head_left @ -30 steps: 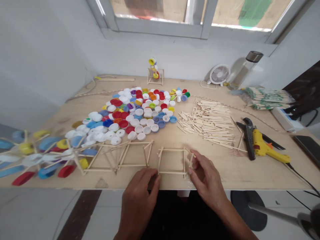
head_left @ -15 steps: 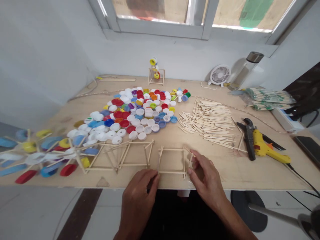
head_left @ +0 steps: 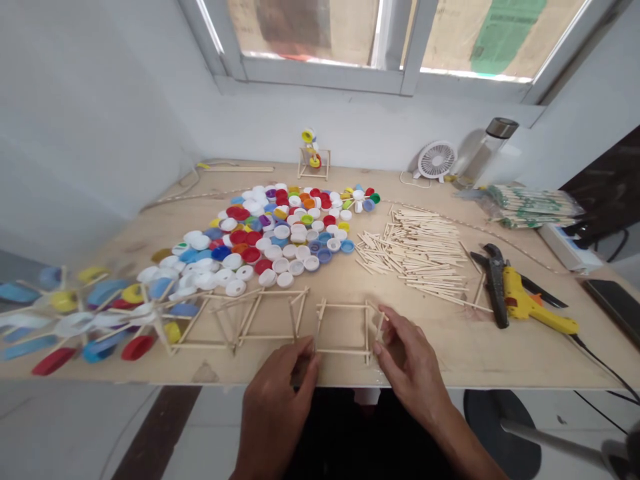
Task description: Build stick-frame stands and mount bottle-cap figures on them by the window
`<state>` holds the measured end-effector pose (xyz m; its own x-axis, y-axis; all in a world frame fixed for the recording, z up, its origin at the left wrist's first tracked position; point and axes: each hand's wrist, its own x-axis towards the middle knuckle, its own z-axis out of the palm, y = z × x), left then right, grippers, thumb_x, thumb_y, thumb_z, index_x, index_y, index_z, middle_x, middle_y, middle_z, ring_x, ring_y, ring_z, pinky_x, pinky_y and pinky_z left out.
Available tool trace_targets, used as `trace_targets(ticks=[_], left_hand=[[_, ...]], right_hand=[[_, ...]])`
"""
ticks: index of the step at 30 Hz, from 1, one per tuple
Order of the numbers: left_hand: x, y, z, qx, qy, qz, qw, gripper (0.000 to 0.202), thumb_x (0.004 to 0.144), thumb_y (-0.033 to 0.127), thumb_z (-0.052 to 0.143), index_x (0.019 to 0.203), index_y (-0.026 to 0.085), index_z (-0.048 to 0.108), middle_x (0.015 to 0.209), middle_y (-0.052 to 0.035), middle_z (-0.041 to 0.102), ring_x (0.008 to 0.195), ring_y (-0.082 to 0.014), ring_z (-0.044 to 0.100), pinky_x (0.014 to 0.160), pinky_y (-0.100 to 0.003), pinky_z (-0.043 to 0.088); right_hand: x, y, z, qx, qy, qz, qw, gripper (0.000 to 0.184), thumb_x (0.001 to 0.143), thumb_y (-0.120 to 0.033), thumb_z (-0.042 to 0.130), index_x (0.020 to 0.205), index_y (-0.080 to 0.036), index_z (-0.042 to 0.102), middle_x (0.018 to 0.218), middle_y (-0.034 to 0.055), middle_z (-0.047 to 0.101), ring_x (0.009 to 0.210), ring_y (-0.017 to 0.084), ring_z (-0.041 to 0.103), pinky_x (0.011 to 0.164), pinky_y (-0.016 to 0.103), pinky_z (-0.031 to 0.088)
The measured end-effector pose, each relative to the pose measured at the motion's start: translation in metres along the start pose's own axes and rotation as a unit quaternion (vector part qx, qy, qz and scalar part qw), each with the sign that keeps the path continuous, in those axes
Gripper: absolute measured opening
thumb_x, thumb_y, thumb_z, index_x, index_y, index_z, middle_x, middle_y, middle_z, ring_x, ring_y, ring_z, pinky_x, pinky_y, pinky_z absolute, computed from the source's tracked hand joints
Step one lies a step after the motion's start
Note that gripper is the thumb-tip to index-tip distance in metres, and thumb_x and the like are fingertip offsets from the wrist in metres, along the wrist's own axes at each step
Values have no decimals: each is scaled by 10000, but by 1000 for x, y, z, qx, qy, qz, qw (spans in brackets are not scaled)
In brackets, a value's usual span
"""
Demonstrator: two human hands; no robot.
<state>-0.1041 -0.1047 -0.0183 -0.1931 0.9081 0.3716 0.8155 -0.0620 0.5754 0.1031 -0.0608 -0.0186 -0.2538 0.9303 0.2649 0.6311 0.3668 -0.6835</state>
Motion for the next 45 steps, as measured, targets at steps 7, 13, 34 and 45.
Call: trace_targets(ticks=[7, 13, 34, 45], left_hand=[[2, 6, -1, 29, 6, 0, 1000, 238, 863, 370, 492, 977, 203, 618, 858, -39, 704, 751, -171, 678, 677, -278, 548], [3, 6, 3, 17, 0, -14, 1000, 241, 861, 368, 491, 963, 198, 627, 830, -32, 709, 720, -164, 675, 676, -271, 540], [1, 18, 4, -23, -29, -20, 999, 199, 867, 349, 481, 887, 212, 625, 766, -11, 695, 660, -149, 658, 618, -250, 518], [8, 17, 6, -2, -34, -4, 999, 297, 871, 349, 476, 1111, 188, 545, 720, 8, 628, 630, -138, 617, 638, -246, 502]], right_hand=[[1, 0, 0, 11, 0, -1, 1000, 509, 855, -274, 518, 1347, -249, 389, 998, 47, 631, 859, 192, 608, 823, 365, 452], [2, -2, -2, 34, 3, -1, 999, 498, 859, -265, 520, 1341, -246, 397, 997, 43, 622, 840, 182, 598, 806, 348, 463], [-5, 4, -9, 50, 25, 20, 998, 454, 864, -273, 528, 1309, -233, 453, 1076, 59, 656, 911, 196, 628, 850, 348, 484], [-3, 3, -7, 60, 26, 11, 998, 465, 867, -260, 532, 1323, -244, 444, 986, 50, 648, 849, 184, 614, 803, 340, 490]])
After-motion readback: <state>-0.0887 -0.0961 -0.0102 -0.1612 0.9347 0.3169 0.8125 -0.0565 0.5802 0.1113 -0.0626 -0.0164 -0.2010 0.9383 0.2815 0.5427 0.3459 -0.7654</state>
